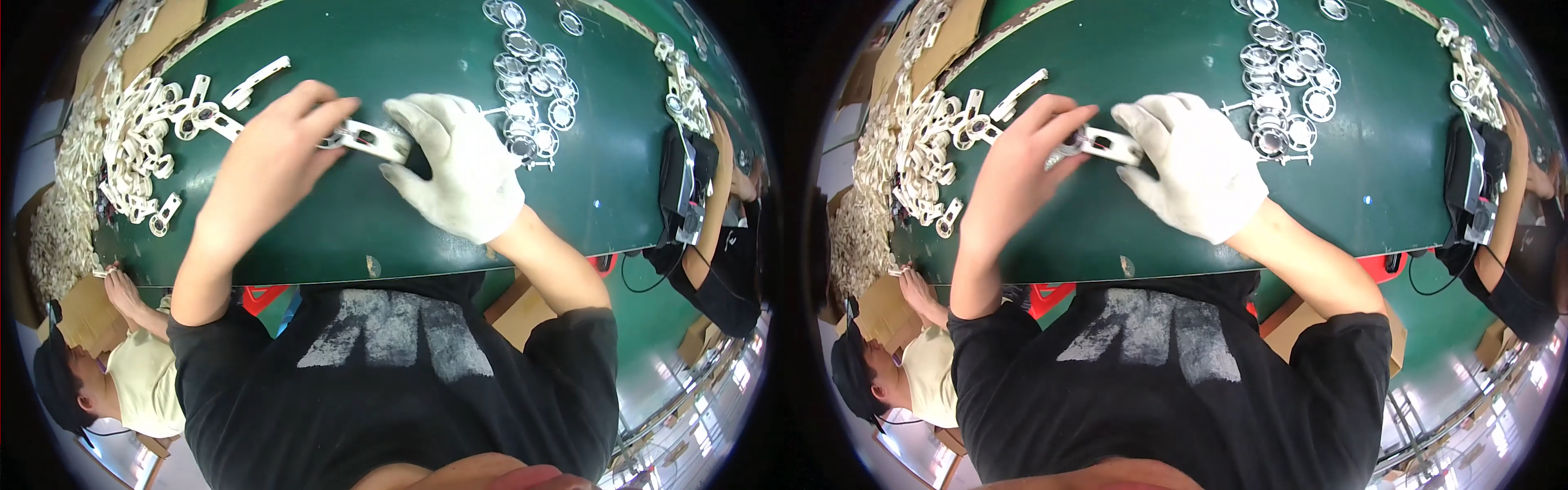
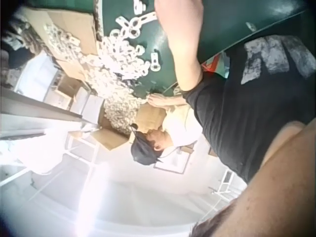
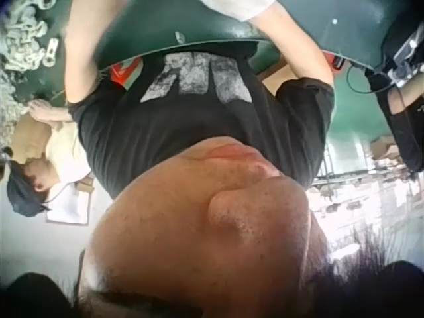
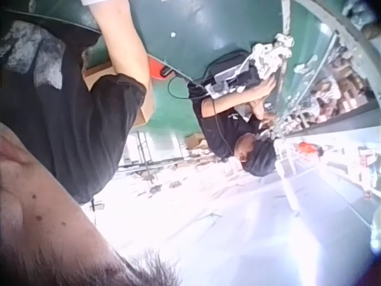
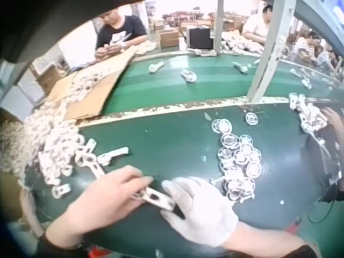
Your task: The person assembles small circular metal components into white plastic frames by hand at a factory workbench, creating assembled units.
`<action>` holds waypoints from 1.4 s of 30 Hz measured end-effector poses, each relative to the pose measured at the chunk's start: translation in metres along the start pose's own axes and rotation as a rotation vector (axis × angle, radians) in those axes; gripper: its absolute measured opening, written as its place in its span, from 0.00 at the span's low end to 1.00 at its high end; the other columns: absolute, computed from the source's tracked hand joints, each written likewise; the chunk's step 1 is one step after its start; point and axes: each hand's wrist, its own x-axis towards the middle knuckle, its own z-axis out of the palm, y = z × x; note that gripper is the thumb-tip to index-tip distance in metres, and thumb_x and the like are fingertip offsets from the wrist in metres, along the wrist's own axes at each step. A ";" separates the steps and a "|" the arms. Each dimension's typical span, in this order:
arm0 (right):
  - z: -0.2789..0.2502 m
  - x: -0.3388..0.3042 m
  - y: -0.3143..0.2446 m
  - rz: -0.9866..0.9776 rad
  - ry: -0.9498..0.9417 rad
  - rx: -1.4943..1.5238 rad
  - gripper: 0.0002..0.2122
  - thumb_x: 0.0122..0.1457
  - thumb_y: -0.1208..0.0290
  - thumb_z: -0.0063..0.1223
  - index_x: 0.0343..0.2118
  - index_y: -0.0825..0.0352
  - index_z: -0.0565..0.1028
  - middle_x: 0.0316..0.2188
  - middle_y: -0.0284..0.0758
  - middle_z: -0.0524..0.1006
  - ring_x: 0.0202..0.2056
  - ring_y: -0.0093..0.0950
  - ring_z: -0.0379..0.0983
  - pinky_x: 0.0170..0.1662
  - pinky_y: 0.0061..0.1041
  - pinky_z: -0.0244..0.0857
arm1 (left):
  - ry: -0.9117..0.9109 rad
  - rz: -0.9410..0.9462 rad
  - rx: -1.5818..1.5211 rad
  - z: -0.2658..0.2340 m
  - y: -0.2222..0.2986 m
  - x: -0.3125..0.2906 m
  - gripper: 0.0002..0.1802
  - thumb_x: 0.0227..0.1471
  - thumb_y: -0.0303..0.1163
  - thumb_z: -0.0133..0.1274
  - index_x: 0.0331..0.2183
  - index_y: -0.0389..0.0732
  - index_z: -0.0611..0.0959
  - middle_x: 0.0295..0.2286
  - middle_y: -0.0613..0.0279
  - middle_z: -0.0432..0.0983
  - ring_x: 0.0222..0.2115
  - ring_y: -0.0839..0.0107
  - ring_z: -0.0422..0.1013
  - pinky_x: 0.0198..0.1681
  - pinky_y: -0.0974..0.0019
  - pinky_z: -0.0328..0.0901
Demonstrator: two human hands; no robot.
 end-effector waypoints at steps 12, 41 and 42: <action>-0.077 0.012 0.053 0.599 0.835 0.362 0.12 0.63 0.65 0.58 0.39 0.70 0.79 0.15 0.25 0.64 0.16 0.14 0.54 0.20 0.18 0.45 | 0.245 0.605 0.017 0.092 0.059 0.097 0.28 0.43 0.29 0.66 0.50 0.48 0.81 0.50 0.68 0.76 0.52 0.63 0.71 0.51 0.61 0.70; -0.021 -0.006 -0.001 0.247 -0.210 -0.219 0.12 0.54 0.67 0.63 0.42 0.61 0.81 0.24 0.37 0.81 0.25 0.37 0.80 0.28 0.33 0.72 | 0.399 0.466 -0.475 0.058 -0.008 0.025 0.22 0.40 0.25 0.71 0.42 0.38 0.86 0.48 0.53 0.82 0.51 0.54 0.76 0.53 0.57 0.72; -0.021 -0.006 -0.001 0.248 -0.212 -0.218 0.12 0.54 0.67 0.63 0.42 0.61 0.81 0.24 0.37 0.81 0.25 0.37 0.80 0.28 0.33 0.72 | 0.386 0.442 -0.490 0.059 -0.008 0.024 0.23 0.41 0.25 0.71 0.43 0.38 0.85 0.48 0.53 0.82 0.50 0.55 0.77 0.52 0.58 0.73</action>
